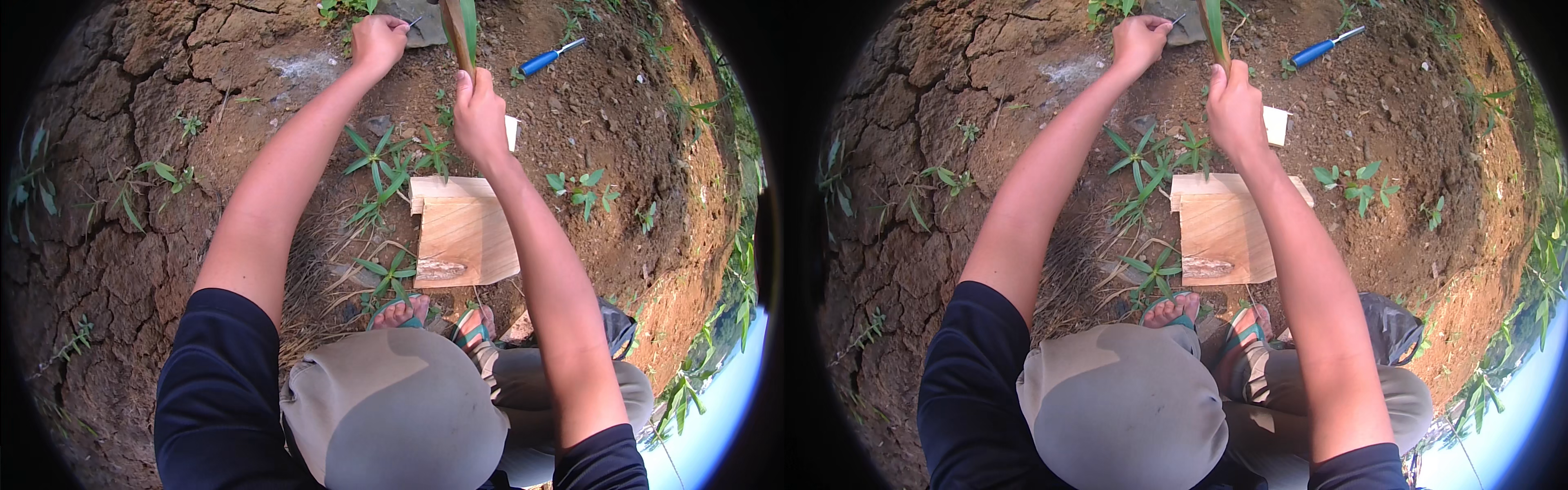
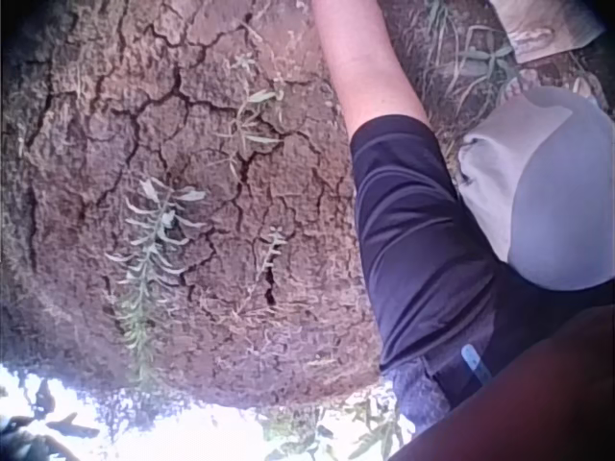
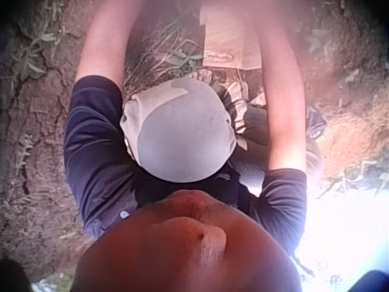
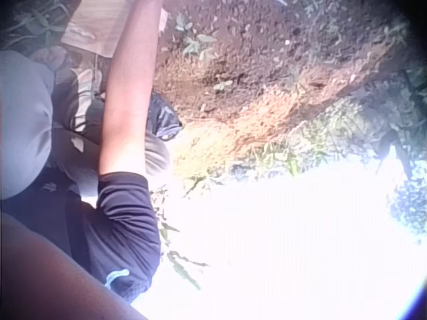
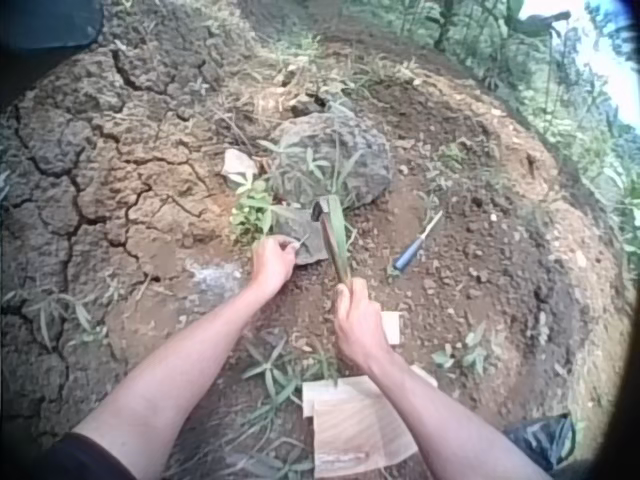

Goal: The person hammers nails into wooden boards while squatting on the ground. They hold the wood and nails by hand and strike the nails with a hammer to join the pieces together.

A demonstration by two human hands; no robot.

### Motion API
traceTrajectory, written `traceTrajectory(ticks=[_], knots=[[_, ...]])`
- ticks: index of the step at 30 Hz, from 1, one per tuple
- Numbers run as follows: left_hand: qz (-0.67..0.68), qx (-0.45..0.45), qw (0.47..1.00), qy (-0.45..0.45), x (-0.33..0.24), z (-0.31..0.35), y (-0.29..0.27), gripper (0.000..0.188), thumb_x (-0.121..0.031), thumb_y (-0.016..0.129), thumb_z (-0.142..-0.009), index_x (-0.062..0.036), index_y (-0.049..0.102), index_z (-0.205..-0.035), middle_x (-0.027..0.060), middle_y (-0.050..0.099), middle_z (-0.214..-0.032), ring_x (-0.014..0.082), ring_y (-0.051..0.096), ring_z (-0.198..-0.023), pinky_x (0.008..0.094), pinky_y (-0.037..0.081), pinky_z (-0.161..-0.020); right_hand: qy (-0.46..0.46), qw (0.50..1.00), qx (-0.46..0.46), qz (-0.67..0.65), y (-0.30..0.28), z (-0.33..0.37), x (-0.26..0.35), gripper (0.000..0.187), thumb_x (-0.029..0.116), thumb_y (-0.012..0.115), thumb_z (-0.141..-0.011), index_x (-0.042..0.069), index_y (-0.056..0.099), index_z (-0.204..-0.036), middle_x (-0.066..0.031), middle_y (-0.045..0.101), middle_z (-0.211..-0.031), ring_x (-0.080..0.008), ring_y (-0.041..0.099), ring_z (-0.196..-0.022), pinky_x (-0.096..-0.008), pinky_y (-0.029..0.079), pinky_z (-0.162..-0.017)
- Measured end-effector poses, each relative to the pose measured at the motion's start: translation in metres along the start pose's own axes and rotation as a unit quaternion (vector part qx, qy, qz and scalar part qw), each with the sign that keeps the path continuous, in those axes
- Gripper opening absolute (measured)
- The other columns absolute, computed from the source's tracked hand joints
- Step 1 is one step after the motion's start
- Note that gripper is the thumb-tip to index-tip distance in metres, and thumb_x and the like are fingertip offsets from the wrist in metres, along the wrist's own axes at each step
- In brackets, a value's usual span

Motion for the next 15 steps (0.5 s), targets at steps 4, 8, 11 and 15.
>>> traceTrajectory(ticks=[4, 8, 11, 15], knots=[[0.011, -0.006, 1.0, 0.01, -0.003, 0.0, 0.001, 0.016, -0.024, 0.075, -0.085, -0.0123, 0.082, -0.092, 0.0127, 0.076, -0.081, 0.0286, 0.075, -0.078, 0.0397, 0.059, -0.079, -0.005, 0.999, 0.009, 0.038, 0.008, -0.004, -0.007, 0.033, 0.033, 0.043, -0.107, 0.001, 0.051, -0.113, -0.0341, 0.067, -0.083, -0.0547, 0.065, -0.083, -0.0615, 0.05, -0.073], [0.011, 0.036, 0.999, -0.014, -0.013, 0.004, -0.003, 0.017, -0.023, 0.074, -0.087, -0.0084, 0.081, -0.094, 0.0106, 0.075, -0.074, 0.0221, 0.073, -0.063, 0.0352, 0.059, -0.069, 0.025, 0.999, 0.012, 0.03, -0.004, -0.001, 0.002, 0.033, 0.033, 0.043, -0.108, 0.001, 0.049, -0.113, -0.0344, 0.067, -0.085, -0.0547, 0.066, -0.085, -0.0619, 0.051, -0.075], [-0.001, 0.048, 0.999, -0.014, -0.015, 0.005, -0.006, 0.02, -0.022, 0.075, -0.09, -0.0047, 0.08, -0.1, 0.0079, 0.077, -0.079, 0.0157, 0.071, -0.054, 0.03, 0.059, -0.056, -0.005, 1.0, -0.009, 0.023, -0.008, -0.001, 0.01, 0.034, 0.033, 0.042, -0.108, 0.001, 0.048, -0.113, -0.0348, 0.067, -0.087, -0.0547, 0.066, -0.087, -0.0619, 0.051, -0.077], [0.028, 0.058, 0.998, -0.02, -0.025, 0.008, -0.005, 0.021, -0.022, 0.075, -0.09, -0.0042, 0.08, -0.1, 0.0084, 0.077, -0.081, 0.0162, 0.072, -0.056, 0.03, 0.059, -0.056, -0.019, 0.997, 0.009, 0.072, 0.004, -0.006, -0.004, 0.032, 0.032, 0.043, -0.108, 0.001, 0.049, -0.111, -0.0341, 0.067, -0.083, -0.0552, 0.066, -0.083, -0.0618, 0.051, -0.074]])
Point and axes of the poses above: each hand's wrist, its own z-axis away from the middle knuckle, its own y-axis out of the palm, x = y × z, the point moved 4 cm from there along -z, towards the middle knuckle
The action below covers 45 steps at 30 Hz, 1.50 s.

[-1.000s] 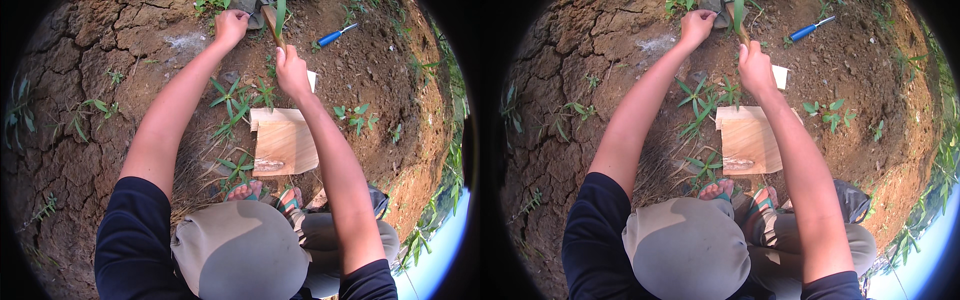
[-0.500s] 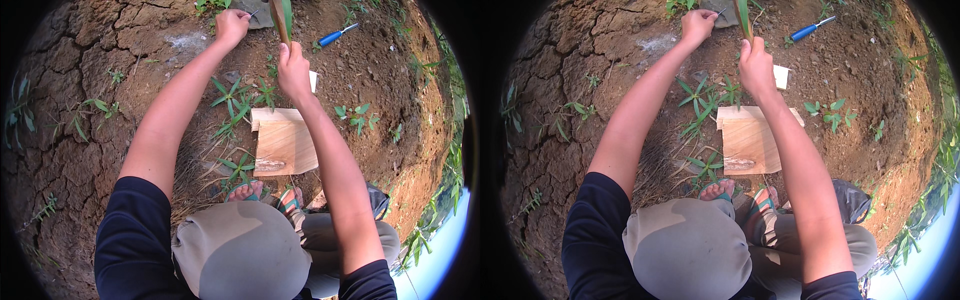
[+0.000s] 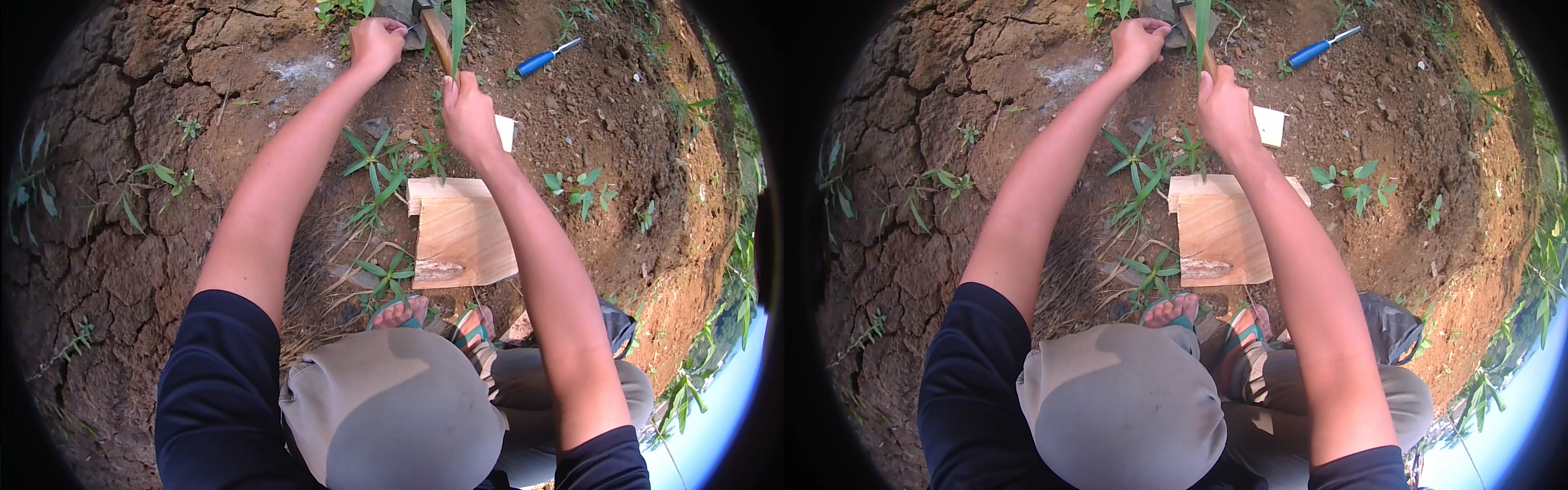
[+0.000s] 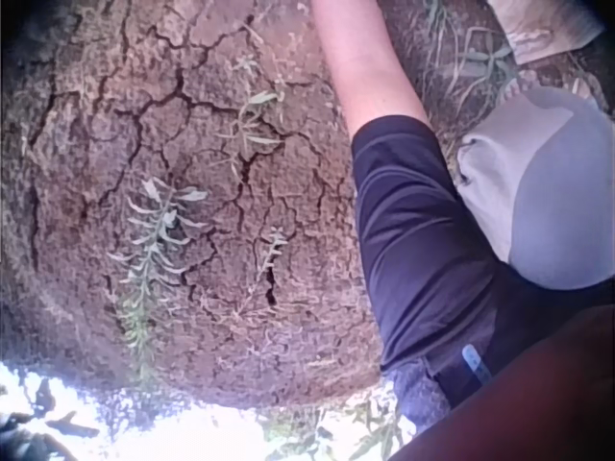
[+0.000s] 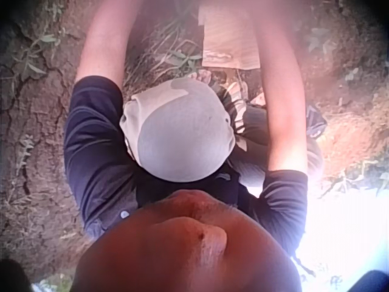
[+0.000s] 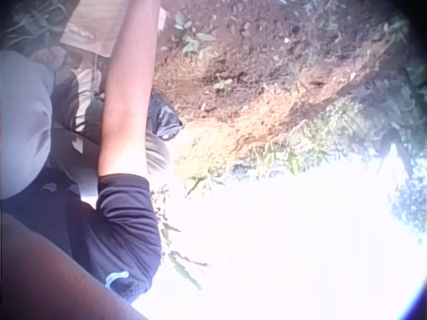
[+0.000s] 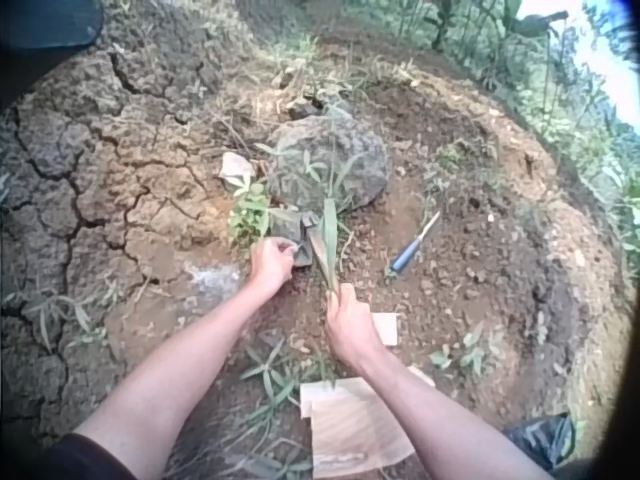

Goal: The person hammers nails into wooden boards while squatting on the ground. They hold the wood and nails by hand and strike the nails with a hammer to join the pieces together.

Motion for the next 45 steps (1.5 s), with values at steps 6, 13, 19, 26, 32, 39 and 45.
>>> traceTrajectory(ticks=[6, 13, 19, 26, 32, 39, 45], knots=[[0.013, -0.012, 1.0, 0.01, 0.008, 0.005, -0.003, 0.017, -0.019, 0.074, -0.09, -0.0054, 0.08, -0.098, 0.0092, 0.076, -0.078, 0.0179, 0.072, -0.056, 0.0308, 0.06, -0.058, 0.0, 0.998, -0.008, -0.068, -0.008, 0.008, 0.017, 0.033, 0.032, 0.044, -0.107, 0.0, 0.049, -0.113, -0.0351, 0.066, -0.082, -0.0564, 0.065, -0.083, -0.0616, 0.051, -0.073], [-0.01, -0.007, 1.0, 0.014, 0.004, 0.003, -0.002, 0.02, -0.021, 0.074, -0.091, -0.0056, 0.08, -0.102, 0.0092, 0.077, -0.085, 0.0175, 0.073, -0.058, 0.031, 0.061, -0.056, 0.032, 0.999, 0.02, -0.03, 0.0, 0.008, 0.004, 0.036, 0.032, 0.044, -0.107, -0.001, 0.051, -0.115, -0.0361, 0.066, -0.083, -0.0559, 0.065, -0.084, -0.0611, 0.052, -0.074], [-0.014, -0.02, 1.0, 0.017, 0.012, 0.001, 0.004, 0.019, -0.019, 0.072, -0.093, -0.0048, 0.079, -0.103, 0.0093, 0.077, -0.084, 0.0178, 0.072, -0.058, 0.0314, 0.061, -0.055, 0.036, 0.998, 0.0, -0.056, 0.002, 0.012, -0.002, 0.036, 0.032, 0.044, -0.107, -0.002, 0.052, -0.114, -0.0349, 0.067, -0.083, -0.0553, 0.066, -0.082, -0.0611, 0.051, -0.074], [-0.029, -0.021, 0.999, 0.005, 0.013, -0.007, 0.011, 0.019, -0.017, 0.07, -0.093, -0.0024, 0.078, -0.102, 0.0096, 0.077, -0.083, 0.018, 0.072, -0.056, 0.0313, 0.059, -0.054, 0.022, 0.998, 0.0, -0.053, 0.012, 0.006, -0.006, 0.034, 0.031, 0.045, -0.107, -0.001, 0.051, -0.113, -0.0337, 0.066, -0.084, -0.0539, 0.066, -0.084, -0.0609, 0.05, -0.071], [0.006, -0.006, 0.998, -0.056, 0.008, -0.003, 0.01, 0.019, -0.018, 0.071, -0.093, -0.0016, 0.078, -0.1, 0.0093, 0.077, -0.083, 0.0188, 0.072, -0.054, 0.0315, 0.059, -0.053, 0.039, 0.996, -0.001, -0.077, 0.012, 0.01, -0.007, 0.034, 0.032, 0.045, -0.107, -0.001, 0.051, -0.112, -0.033, 0.065, -0.085, -0.0538, 0.064, -0.085, -0.0603, 0.049, -0.074], [0.026, -0.012, 0.996, -0.081, 0.006, 0.001, 0.01, 0.016, -0.019, 0.069, -0.091, -0.0061, 0.079, -0.094, 0.0108, 0.074, -0.07, 0.0205, 0.073, -0.057, 0.0353, 0.06, -0.069, 0.039, 0.989, -0.048, -0.136, 0.012, 0.014, -0.009, 0.032, 0.031, 0.045, -0.108, 0.0, 0.051, -0.114, -0.0345, 0.065, -0.088, -0.0533, 0.065, -0.085, -0.0594, 0.048, -0.073], [0.034, -0.006, 0.997, -0.075, 0.011, 0.001, 0.008, 0.02, -0.019, 0.066, -0.095, -0.0043, 0.078, -0.101, 0.0104, 0.074, -0.074, 0.0202, 0.072, -0.056, 0.0351, 0.059, -0.063, 0.031, 0.994, 0.005, -0.103, 0.018, 0.021, -0.017, 0.03, 0.031, 0.044, -0.108, 0.003, 0.05, -0.115, -0.0326, 0.066, -0.081, -0.0544, 0.065, -0.08, -0.0601, 0.048, -0.067]])
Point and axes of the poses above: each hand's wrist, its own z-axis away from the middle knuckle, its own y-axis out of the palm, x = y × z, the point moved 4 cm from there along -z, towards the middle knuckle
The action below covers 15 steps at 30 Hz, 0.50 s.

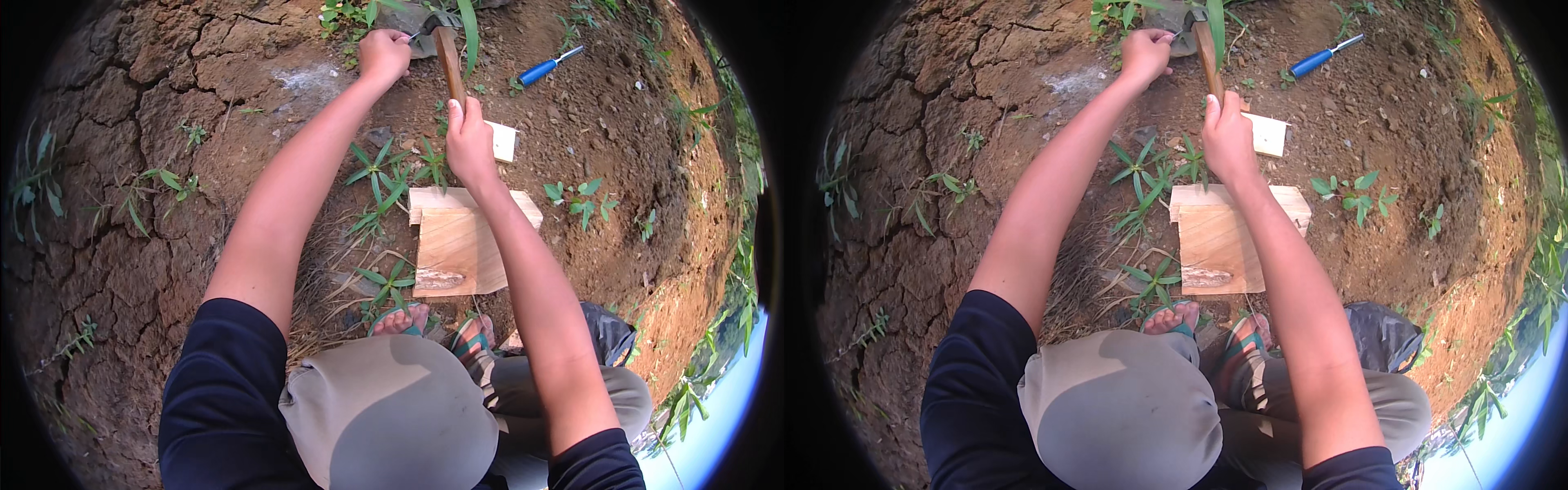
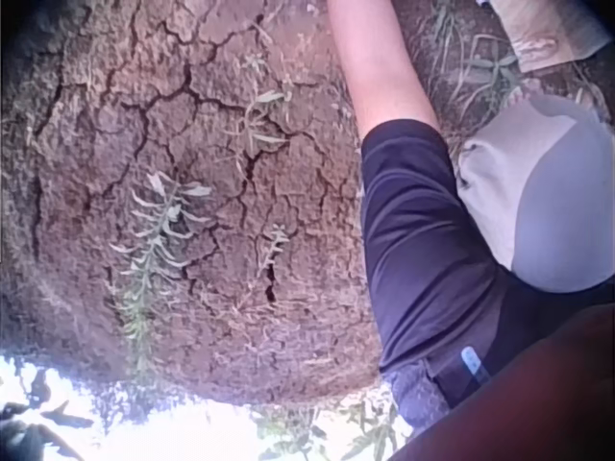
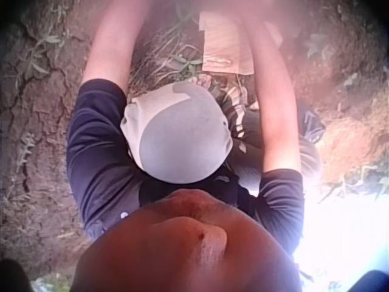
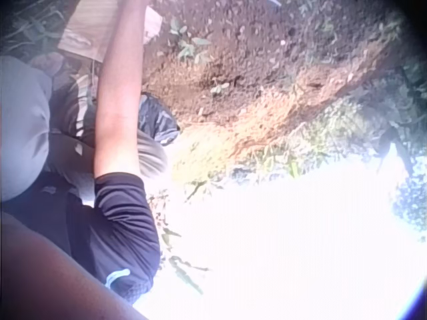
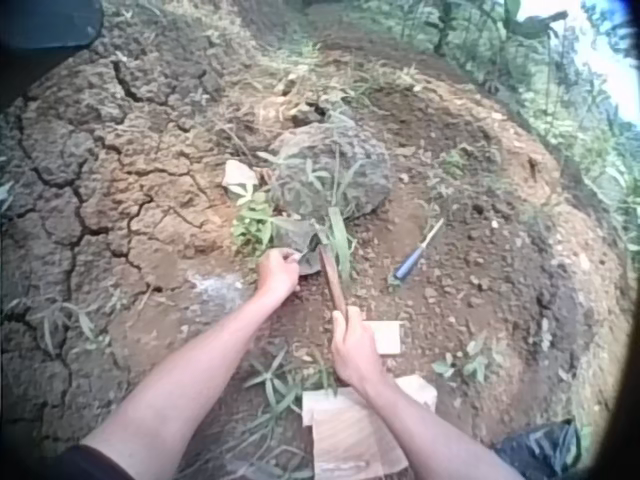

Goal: The person hammers nails into wooden boards while squatting on the ground. They hold the wood and nails by hand and strike the nails with a hammer to join the pieces together.

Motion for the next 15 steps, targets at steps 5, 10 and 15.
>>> traceTrajectory(ticks=[5, 10, 15], knots=[[-0.011, 0.009, 1.0, 0.024, -0.002, 0.008, 0.002, 0.025, -0.021, 0.063, -0.099, -0.0019, 0.077, -0.108, 0.0111, 0.074, -0.076, 0.0189, 0.069, -0.052, 0.0339, 0.058, -0.054, -0.005, 0.999, -0.035, -0.008, 0.0, 0.005, -0.003, 0.028, 0.032, 0.045, -0.108, 0.004, 0.049, -0.113, -0.0324, 0.065, -0.077, -0.0544, 0.065, -0.076, -0.0596, 0.048, -0.062], [-0.054, -0.048, 0.994, 0.083, 0.012, 0.001, 0.003, 0.027, -0.024, 0.061, -0.1, -0.0027, 0.077, -0.105, 0.0103, 0.07, -0.065, 0.0191, 0.068, -0.051, 0.0344, 0.056, -0.055, -0.023, 0.999, -0.044, 0.001, -0.002, 0.006, 0.004, 0.029, 0.031, 0.045, -0.108, 0.003, 0.05, -0.111, -0.0331, 0.066, -0.078, -0.0541, 0.065, -0.076, -0.0594, 0.048, -0.061], [-0.028, -0.026, 0.999, 0.015, 0.008, 0.002, 0.008, 0.024, -0.026, 0.062, -0.095, -0.01, 0.079, -0.102, 0.0196, 0.075, -0.095, 0.0385, 0.071, -0.093, 0.0469, 0.055, -0.085, 0.006, 1.0, -0.022, 0.017, -0.007, -0.001, 0.003, 0.031, 0.032, 0.045, -0.108, 0.002, 0.051, -0.113, -0.0337, 0.066, -0.081, -0.054, 0.066, -0.079, -0.06, 0.049, -0.066]])
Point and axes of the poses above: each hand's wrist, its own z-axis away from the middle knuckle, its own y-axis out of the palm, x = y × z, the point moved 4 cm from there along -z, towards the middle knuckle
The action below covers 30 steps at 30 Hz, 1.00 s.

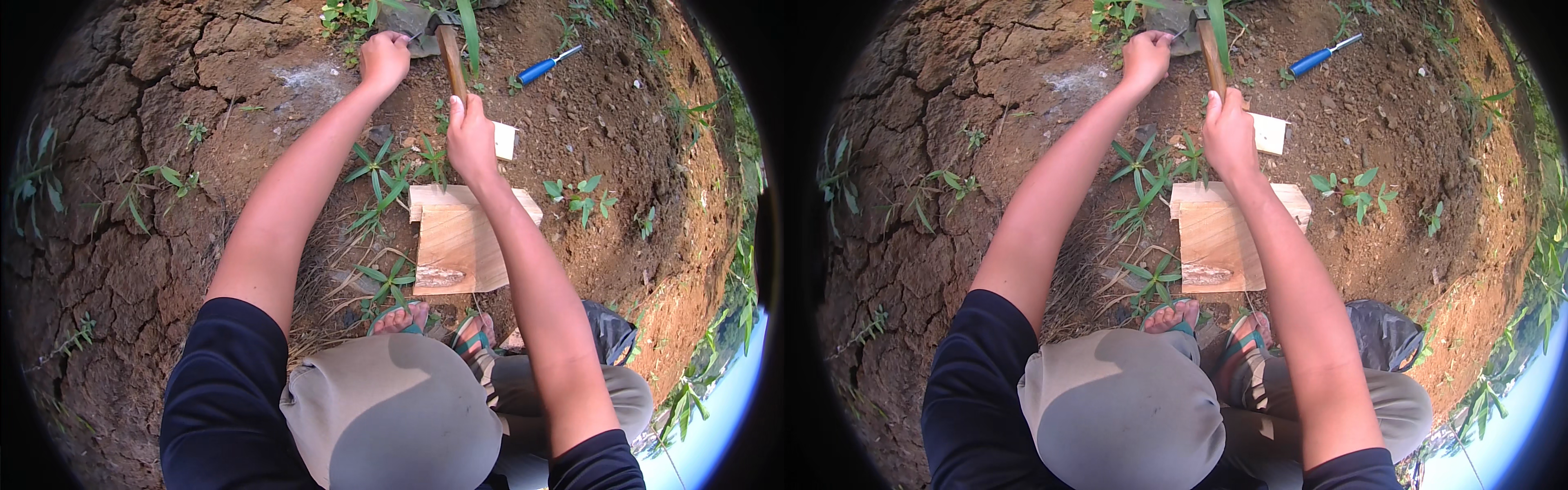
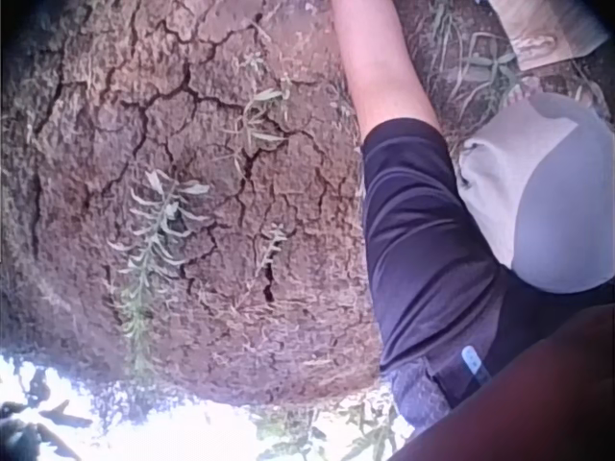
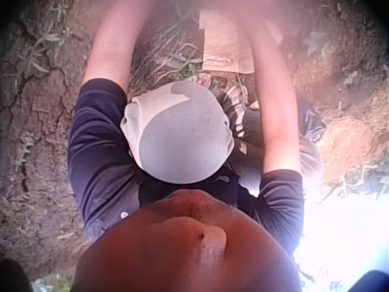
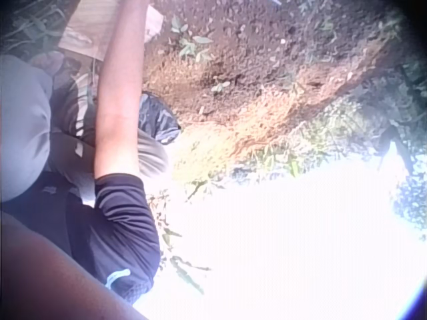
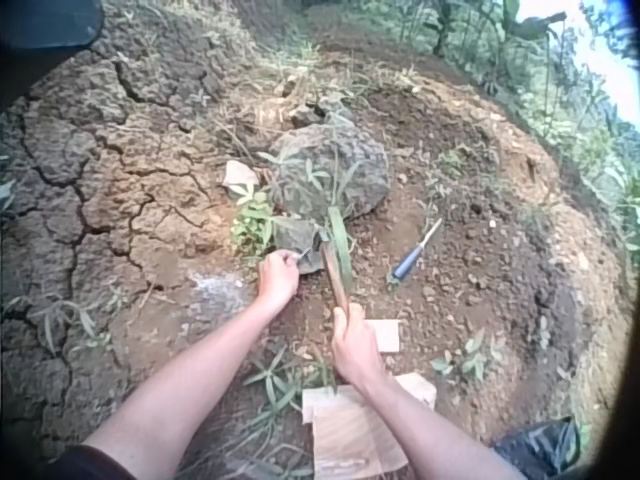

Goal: The person hammers nails into wooden boards while squatting on the ground. They hold the wood and nails by hand and strike the nails with a hammer to join the pieces together.

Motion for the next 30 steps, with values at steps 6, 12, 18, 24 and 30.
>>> traceTrajectory(ticks=[6, 12, 18, 24, 30], knots=[[0.014, -0.026, 1.0, 0.005, 0.007, -0.007, -0.002, 0.023, -0.024, 0.064, -0.094, -0.0079, 0.079, -0.1, 0.0217, 0.074, -0.094, 0.0394, 0.071, -0.093, 0.0479, 0.054, -0.086, -0.03, 0.999, 0.0, 0.043, 0.008, -0.012, 0.0, 0.034, 0.032, 0.045, -0.107, 0.0, 0.052, -0.115, -0.0352, 0.066, -0.086, -0.0545, 0.065, -0.084, -0.0613, 0.05, -0.072], [0.031, -0.037, 0.999, 0.005, 0.009, -0.007, -0.003, 0.021, -0.021, 0.064, -0.094, -0.0069, 0.079, -0.098, 0.0217, 0.074, -0.092, 0.0399, 0.071, -0.09, 0.0474, 0.055, -0.084, -0.031, 0.999, -0.034, -0.017, 0.006, -0.003, 0.003, 0.029, 0.03, 0.046, -0.107, 0.002, 0.051, -0.112, -0.0333, 0.065, -0.084, -0.0547, 0.064, -0.081, -0.0609, 0.049, -0.07], [0.049, -0.067, 0.996, -0.009, 0.006, -0.006, -0.004, 0.018, -0.019, 0.067, -0.092, -0.0051, 0.079, -0.094, 0.0206, 0.074, -0.09, 0.038, 0.072, -0.086, 0.0455, 0.055, -0.081, -0.051, 0.999, 0.012, 0.002, 0.005, 0.001, 0.005, 0.028, 0.03, 0.046, -0.107, 0.003, 0.05, -0.112, -0.0326, 0.066, -0.081, -0.0553, 0.064, -0.078, -0.0617, 0.049, -0.068], [0.004, -0.122, 0.989, 0.08, 0.012, -0.006, -0.009, 0.019, -0.021, 0.069, -0.094, -0.0049, 0.079, -0.096, 0.0101, 0.071, -0.066, 0.021, 0.066, -0.051, 0.0359, 0.053, -0.056, -0.046, 0.999, 0.01, 0.023, 0.009, 0.004, 0.02, 0.029, 0.031, 0.046, -0.107, 0.002, 0.049, -0.112, -0.0354, 0.065, -0.079, -0.0557, 0.064, -0.078, -0.0618, 0.049, -0.066], [0.026, -0.107, 0.993, 0.045, -0.002, 0.006, -0.007, 0.017, -0.019, 0.068, -0.092, -0.0064, 0.079, -0.096, 0.0192, 0.075, -0.088, 0.0365, 0.073, -0.085, 0.044, 0.055, -0.08, -0.027, 0.999, -0.027, -0.01, 0.008, 0.004, 0.015, 0.029, 0.031, 0.045, -0.107, 0.003, 0.049, -0.112, -0.0355, 0.065, -0.08, -0.0559, 0.064, -0.078, -0.0617, 0.049, -0.066]])
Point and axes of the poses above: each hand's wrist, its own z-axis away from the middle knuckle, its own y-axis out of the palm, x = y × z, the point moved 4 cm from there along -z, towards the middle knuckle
